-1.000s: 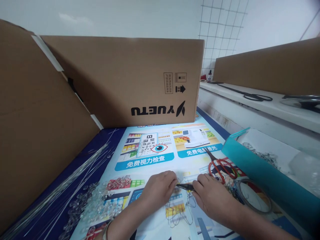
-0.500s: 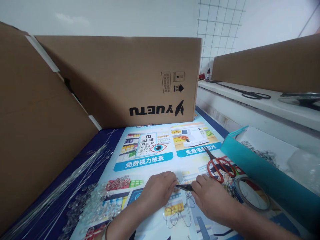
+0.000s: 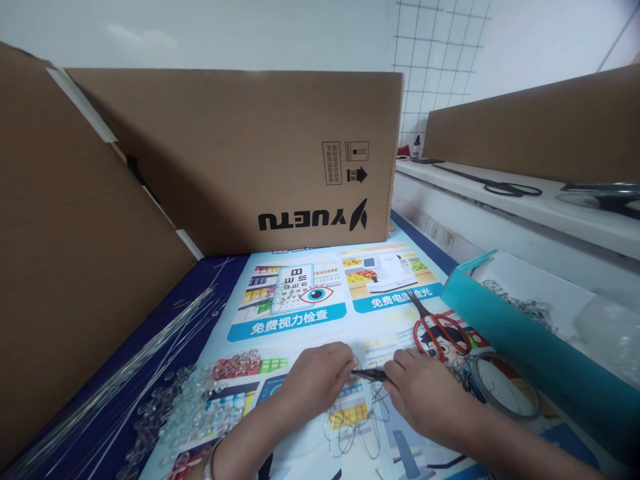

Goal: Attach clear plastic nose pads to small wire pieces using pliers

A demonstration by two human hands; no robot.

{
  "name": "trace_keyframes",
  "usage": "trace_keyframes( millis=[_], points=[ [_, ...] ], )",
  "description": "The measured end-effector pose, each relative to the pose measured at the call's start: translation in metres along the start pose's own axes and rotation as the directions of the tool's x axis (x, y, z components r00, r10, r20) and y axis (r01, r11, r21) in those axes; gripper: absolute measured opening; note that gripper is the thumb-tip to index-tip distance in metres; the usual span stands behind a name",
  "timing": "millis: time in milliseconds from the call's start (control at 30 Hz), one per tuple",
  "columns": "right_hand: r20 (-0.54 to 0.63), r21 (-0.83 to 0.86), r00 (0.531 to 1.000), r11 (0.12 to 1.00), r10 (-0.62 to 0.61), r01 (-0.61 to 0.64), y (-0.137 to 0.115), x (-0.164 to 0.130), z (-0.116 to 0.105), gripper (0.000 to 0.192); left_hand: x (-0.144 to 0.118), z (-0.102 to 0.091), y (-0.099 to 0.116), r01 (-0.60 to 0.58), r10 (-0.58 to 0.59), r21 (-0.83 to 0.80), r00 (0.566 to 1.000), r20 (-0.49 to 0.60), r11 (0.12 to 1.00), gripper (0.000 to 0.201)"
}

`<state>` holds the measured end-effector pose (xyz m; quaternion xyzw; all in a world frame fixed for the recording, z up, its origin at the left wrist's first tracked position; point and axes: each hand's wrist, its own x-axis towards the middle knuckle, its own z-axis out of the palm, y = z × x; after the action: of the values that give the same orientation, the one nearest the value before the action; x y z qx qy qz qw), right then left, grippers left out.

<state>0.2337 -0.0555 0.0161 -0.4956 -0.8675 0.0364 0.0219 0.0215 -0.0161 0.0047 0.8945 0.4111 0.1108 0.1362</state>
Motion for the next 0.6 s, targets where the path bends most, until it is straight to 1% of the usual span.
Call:
trace_keyframes(
  millis=[133,200,333,600],
  points=[
    [-0.008,0.131,1.000,0.991,0.016,-0.015,0.009,-0.002,-0.013,0.018,0.001,-0.002,-0.001,0.004,-0.004,-0.028,1.000,-0.005,1.000,0.020],
    [-0.008,0.159,1.000,0.987,0.017,-0.016,0.014,-0.003,-0.017,0.019,0.001,-0.002,-0.002,0.006,-0.006,-0.034,1.000,-0.006,0.999,0.020],
    [-0.005,0.162,0.999,0.986,0.033,-0.032,0.016,-0.002,-0.017,0.020,0.002,-0.003,-0.002,0.006,-0.006,-0.036,1.000,-0.007,0.999,0.021],
    [-0.023,0.120,0.999,0.992,0.048,-0.045,0.004,0.000,-0.007,0.021,0.000,0.000,0.000,0.001,-0.001,-0.006,0.999,-0.045,1.000,0.018]
  ],
)
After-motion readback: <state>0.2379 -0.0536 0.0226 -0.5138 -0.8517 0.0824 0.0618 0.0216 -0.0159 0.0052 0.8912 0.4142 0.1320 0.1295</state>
